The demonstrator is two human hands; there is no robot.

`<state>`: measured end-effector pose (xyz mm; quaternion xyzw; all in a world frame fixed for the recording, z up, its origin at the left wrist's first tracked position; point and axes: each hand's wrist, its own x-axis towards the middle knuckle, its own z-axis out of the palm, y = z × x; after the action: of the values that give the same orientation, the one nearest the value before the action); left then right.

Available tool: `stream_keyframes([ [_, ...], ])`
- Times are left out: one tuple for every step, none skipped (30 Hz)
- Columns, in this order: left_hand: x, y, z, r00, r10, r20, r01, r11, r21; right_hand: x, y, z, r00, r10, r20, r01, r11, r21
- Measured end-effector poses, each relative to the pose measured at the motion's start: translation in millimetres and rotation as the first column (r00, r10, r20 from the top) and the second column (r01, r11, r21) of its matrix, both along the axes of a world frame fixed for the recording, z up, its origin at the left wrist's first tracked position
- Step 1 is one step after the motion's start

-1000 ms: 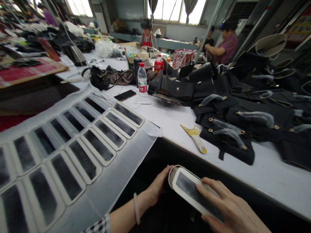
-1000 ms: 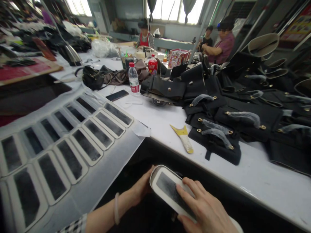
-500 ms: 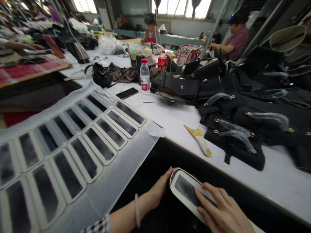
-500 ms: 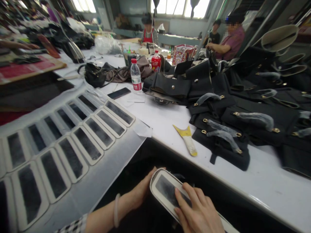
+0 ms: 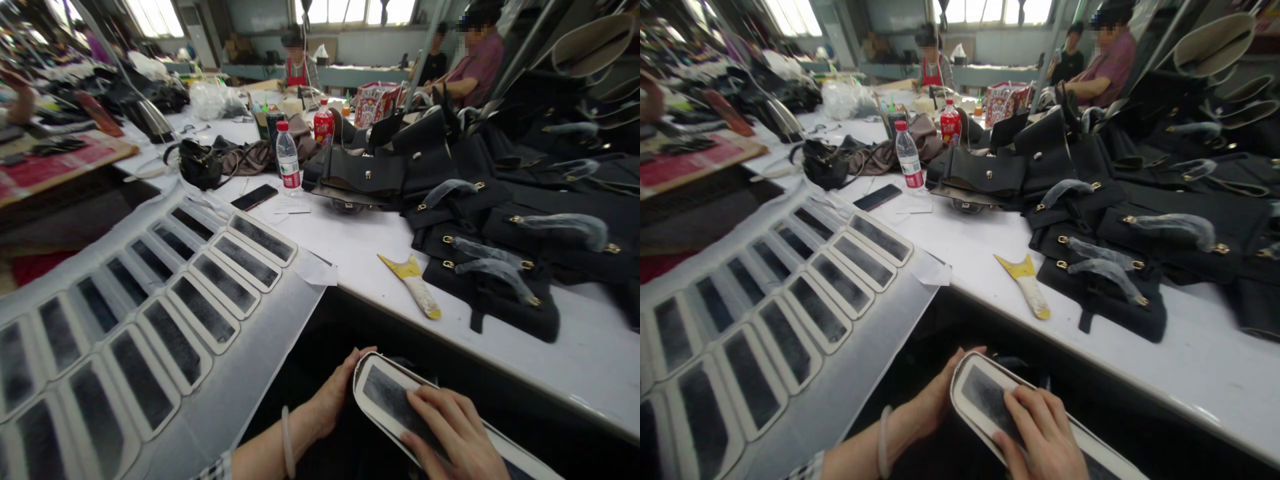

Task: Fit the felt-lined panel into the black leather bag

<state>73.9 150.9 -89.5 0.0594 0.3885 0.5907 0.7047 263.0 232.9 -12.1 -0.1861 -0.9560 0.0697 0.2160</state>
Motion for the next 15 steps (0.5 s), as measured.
stream_keyframes([
  [-1.2, 0.0, -0.1, 1.000, -0.010, -0.003, 0.010, 1.000, -0.007, 0.2, -0.6, -0.4, 1.000, -0.018, -0.020, 0.018, 1.000, -0.007],
  [-2.3, -0.1, 0.0, 1.000, -0.020, -0.009, 0.020, 1.000, -0.017, 0.4, -0.7, -0.2, 0.999, -0.031, -0.035, 0.031, 1.000, -0.006],
  [-3.3, -0.3, 0.3, 0.999, -0.031, -0.016, 0.031, 0.999, -0.027, 0.5, -0.5, 0.5, 0.998, -0.038, -0.044, 0.038, 0.999, 0.002],
  [-4.1, -0.6, 0.9, 0.999, -0.041, -0.023, 0.040, 0.998, -0.038, 0.2, 0.1, 1.5, 0.999, -0.034, -0.043, 0.035, 0.999, 0.017],
  [-4.6, -0.8, 1.8, 0.999, -0.046, -0.028, 0.044, 0.998, -0.047, -0.4, 0.6, 2.8, 0.999, -0.022, -0.035, 0.024, 0.999, 0.037],
  [-4.9, -1.1, 3.0, 0.998, -0.047, -0.032, 0.045, 0.998, -0.052, -1.4, 1.1, 4.1, 1.000, -0.001, -0.023, 0.002, 0.998, 0.064],
  [-5.0, -1.3, 4.3, 0.999, -0.045, -0.031, 0.043, 0.998, -0.055, -2.9, 1.3, 5.2, 1.000, 0.023, -0.006, -0.023, 0.995, 0.093],
  [-5.0, -1.5, 5.3, 0.999, -0.040, -0.026, 0.039, 0.998, -0.054, -4.6, 1.3, 6.2, 0.999, 0.040, 0.009, -0.041, 0.991, 0.127],
  [-5.0, -1.7, 5.9, 0.999, -0.036, -0.020, 0.035, 0.998, -0.051, -6.7, 1.2, 7.1, 0.998, 0.052, 0.019, -0.055, 0.985, 0.165],
  [-5.1, -2.0, 5.5, 0.999, -0.032, -0.013, 0.031, 0.998, -0.049, -8.7, 1.1, 7.9, 0.998, 0.056, 0.027, -0.060, 0.979, 0.197],
  [-5.4, -2.2, 3.9, 1.000, -0.028, -0.006, 0.028, 0.998, -0.049, -10.7, 1.2, 8.6, 0.998, 0.053, 0.040, -0.060, 0.975, 0.216],
  [-5.9, -2.4, 0.8, 1.000, -0.021, 0.006, 0.021, 0.998, -0.053, -12.4, 1.7, 9.3, 0.997, 0.051, 0.058, -0.063, 0.973, 0.223],
  [-6.6, -2.6, -3.9, 1.000, -0.005, 0.025, 0.007, 0.998, -0.064, -13.7, 2.7, 10.0, 0.996, 0.049, 0.079, -0.065, 0.974, 0.217],
  [-7.6, -2.7, -10.2, 0.998, 0.018, 0.057, -0.013, 0.996, -0.083, -14.5, 4.2, 10.6, 0.994, 0.053, 0.099, -0.073, 0.976, 0.205],
  [-8.5, -2.7, -17.7, 0.994, 0.044, 0.099, -0.033, 0.994, -0.104, -14.9, 5.9, 11.3, 0.992, 0.058, 0.112, -0.078, 0.978, 0.193],
])
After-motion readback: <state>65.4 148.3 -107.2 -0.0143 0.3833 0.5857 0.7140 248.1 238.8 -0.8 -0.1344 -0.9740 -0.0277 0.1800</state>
